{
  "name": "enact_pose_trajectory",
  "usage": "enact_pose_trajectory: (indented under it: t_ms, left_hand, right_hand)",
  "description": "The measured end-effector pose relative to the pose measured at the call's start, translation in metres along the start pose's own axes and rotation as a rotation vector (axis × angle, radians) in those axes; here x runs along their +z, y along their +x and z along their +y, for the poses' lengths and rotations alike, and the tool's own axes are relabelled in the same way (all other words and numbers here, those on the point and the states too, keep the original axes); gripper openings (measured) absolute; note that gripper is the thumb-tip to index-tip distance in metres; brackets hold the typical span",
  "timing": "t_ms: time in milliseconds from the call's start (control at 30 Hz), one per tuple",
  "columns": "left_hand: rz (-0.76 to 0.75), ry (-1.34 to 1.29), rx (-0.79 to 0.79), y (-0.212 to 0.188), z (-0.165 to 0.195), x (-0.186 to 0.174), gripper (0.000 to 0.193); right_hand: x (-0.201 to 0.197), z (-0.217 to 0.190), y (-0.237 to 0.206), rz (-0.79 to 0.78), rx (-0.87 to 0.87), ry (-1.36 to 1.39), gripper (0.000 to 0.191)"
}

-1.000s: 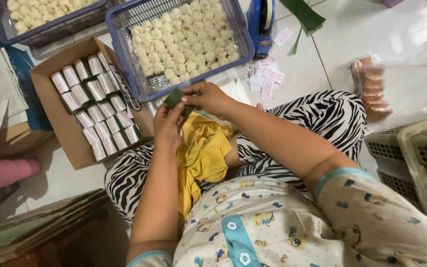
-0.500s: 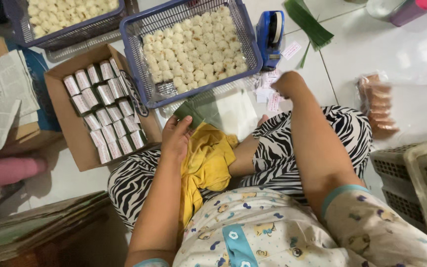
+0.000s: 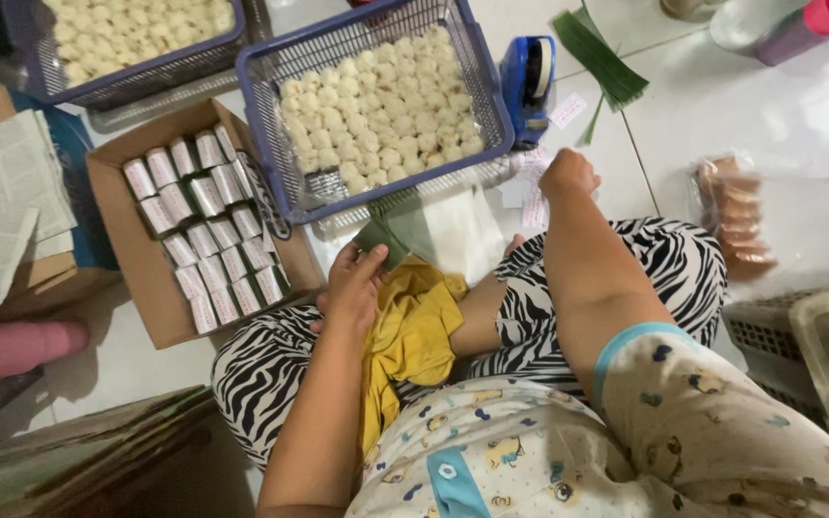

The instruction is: The person sits on the floor wrapping round rice cakes in cut banana leaf pieces, folding the leaf around each cake and placing the wrapped cakes into a cardboard box. They repeatedly take cakes from a basket, wrap them one at a time, and set finished ones into the box.

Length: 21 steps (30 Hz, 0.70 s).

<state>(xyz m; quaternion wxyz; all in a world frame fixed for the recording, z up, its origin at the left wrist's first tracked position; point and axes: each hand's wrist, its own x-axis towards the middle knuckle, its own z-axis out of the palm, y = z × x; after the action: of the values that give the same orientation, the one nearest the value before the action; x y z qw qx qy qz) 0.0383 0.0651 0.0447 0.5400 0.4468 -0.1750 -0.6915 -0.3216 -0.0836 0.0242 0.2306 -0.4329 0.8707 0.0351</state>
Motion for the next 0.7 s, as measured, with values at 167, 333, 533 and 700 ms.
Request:
enact_pose_trajectory:
  t_ms: [167, 333, 533, 700]
  left_hand:
    - [-0.042, -0.033, -0.004, 0.003, -0.001, 0.000, 0.041]
    - [-0.030, -0.027, -0.018, 0.002, 0.001, 0.000, 0.038]
    - [-0.034, -0.056, -0.010, 0.001, 0.000, 0.001, 0.039]
    - [-0.061, -0.061, -0.008, 0.000, -0.001, 0.001, 0.040]
  right_hand:
    - [0.006, 0.005, 0.002, 0.099, -0.074, -0.062, 0.050]
    - [0.001, 0.003, 0.010, 0.025, -0.057, -0.058, 0.036]
    - [-0.008, 0.006, 0.008, 0.049, -0.115, 0.038, 0.042]
    - [-0.006, 0.009, 0.006, 0.025, -0.277, -0.026, 0.040]
